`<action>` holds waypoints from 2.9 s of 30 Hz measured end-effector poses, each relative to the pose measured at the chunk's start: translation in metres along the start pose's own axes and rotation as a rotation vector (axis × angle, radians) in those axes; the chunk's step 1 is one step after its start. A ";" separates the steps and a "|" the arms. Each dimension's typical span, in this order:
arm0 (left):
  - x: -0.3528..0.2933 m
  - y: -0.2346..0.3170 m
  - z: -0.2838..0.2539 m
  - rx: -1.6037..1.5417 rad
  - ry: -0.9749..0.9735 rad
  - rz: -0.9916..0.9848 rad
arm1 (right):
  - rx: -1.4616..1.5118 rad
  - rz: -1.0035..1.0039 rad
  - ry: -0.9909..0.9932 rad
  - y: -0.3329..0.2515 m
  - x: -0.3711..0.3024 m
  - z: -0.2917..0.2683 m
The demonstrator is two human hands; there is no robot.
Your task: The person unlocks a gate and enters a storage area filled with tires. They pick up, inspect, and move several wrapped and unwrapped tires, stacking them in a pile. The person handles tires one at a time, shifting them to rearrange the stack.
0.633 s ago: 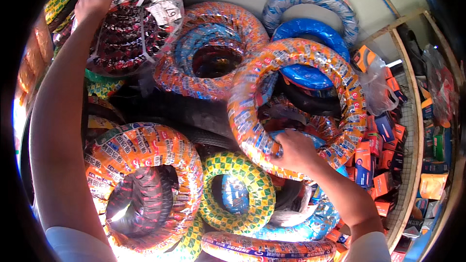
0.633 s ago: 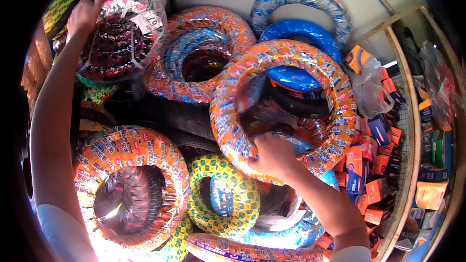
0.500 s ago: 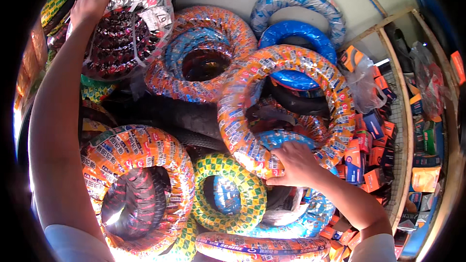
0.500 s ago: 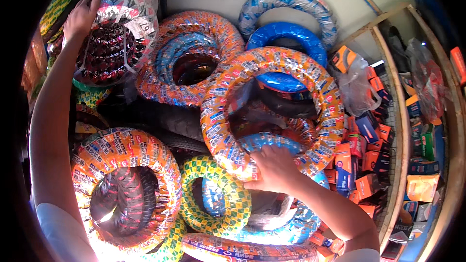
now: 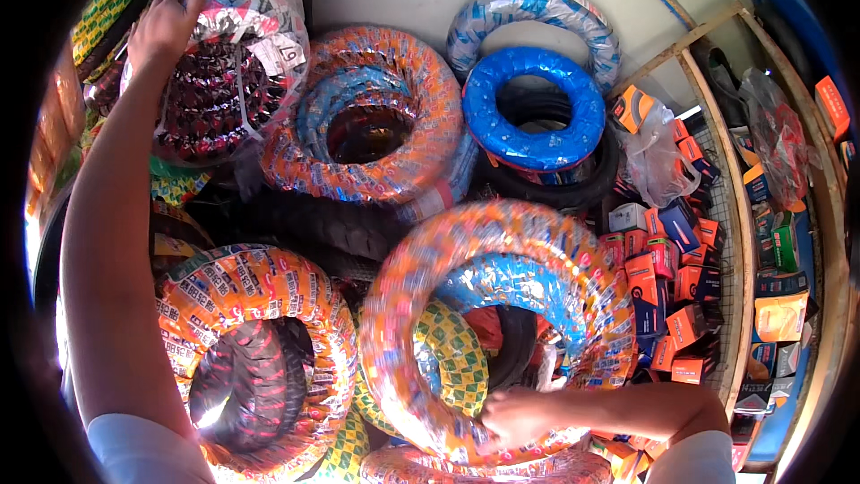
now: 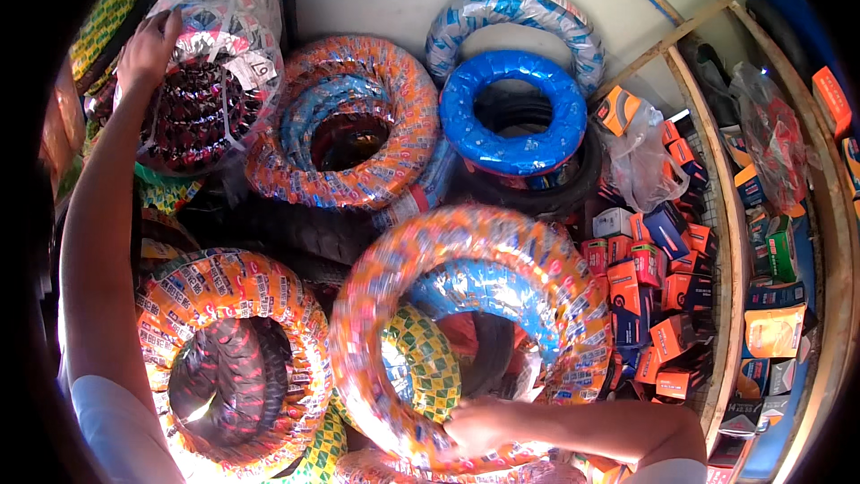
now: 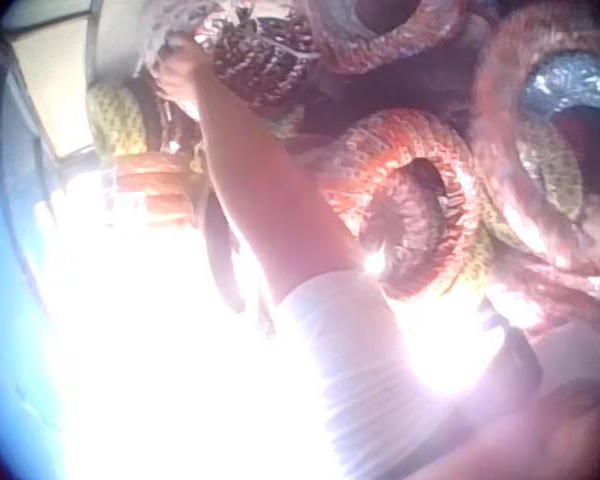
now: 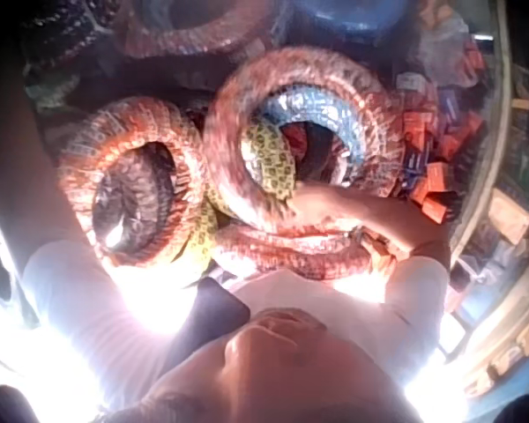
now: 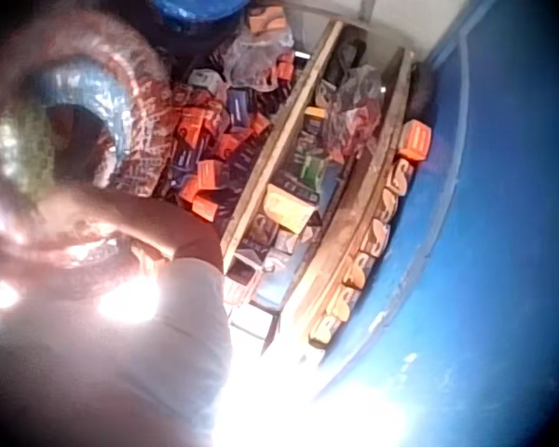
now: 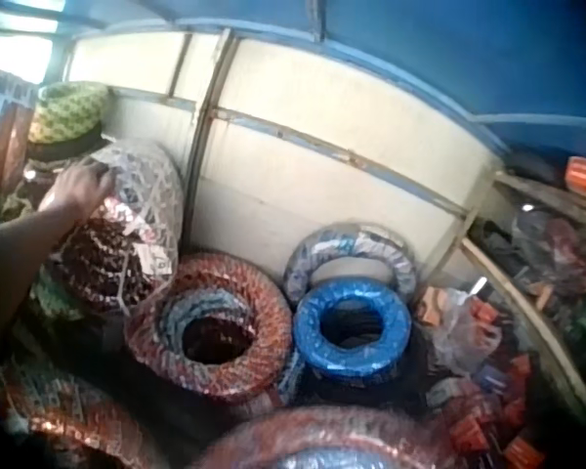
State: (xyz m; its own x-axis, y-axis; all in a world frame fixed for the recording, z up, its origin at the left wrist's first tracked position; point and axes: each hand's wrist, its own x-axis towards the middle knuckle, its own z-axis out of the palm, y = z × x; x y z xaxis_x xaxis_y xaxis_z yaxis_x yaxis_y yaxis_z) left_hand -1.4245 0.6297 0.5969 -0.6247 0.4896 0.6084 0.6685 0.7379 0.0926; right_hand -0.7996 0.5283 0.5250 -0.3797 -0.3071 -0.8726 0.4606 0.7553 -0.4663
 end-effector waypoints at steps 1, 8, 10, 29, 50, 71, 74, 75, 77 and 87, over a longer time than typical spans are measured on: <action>-0.001 0.001 0.000 -0.014 -0.002 -0.003 | -0.206 -0.074 0.035 0.005 0.006 0.034; 0.000 0.005 -0.006 -0.027 -0.013 0.005 | 0.090 -0.094 -0.334 -0.020 0.055 0.004; -0.002 0.005 -0.002 -0.037 -0.007 0.021 | 0.173 -0.155 -0.001 -0.016 0.040 -0.046; -0.007 0.025 -0.036 -0.275 0.053 -0.105 | -0.580 0.196 0.931 0.129 0.155 -0.322; 0.032 -0.028 0.017 0.092 -0.017 -0.078 | -0.236 -0.015 0.526 -0.017 -0.156 -0.180; 0.025 -0.010 0.006 0.059 -0.001 -0.163 | 2.282 -0.508 1.484 0.167 0.095 -0.233; 0.024 -0.012 0.006 0.095 -0.009 -0.171 | 2.311 -0.500 1.510 0.141 0.091 -0.248; 0.024 -0.014 0.004 0.085 0.009 -0.175 | 2.186 -0.626 1.523 0.131 0.078 -0.255; 0.017 -0.008 0.001 0.058 0.029 -0.175 | 1.935 -0.841 1.543 0.106 0.045 -0.260; 0.017 -0.006 -0.008 0.037 -0.072 -0.193 | 0.738 -1.433 1.685 -0.048 -0.212 -0.317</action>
State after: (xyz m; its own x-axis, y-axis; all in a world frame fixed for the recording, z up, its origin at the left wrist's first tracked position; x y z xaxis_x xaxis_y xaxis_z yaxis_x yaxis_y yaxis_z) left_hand -1.4357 0.6303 0.6126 -0.7680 0.3681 0.5241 0.5191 0.8371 0.1727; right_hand -0.9952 0.7403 0.7789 -0.5130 0.6087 0.6052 -0.6450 0.1918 -0.7397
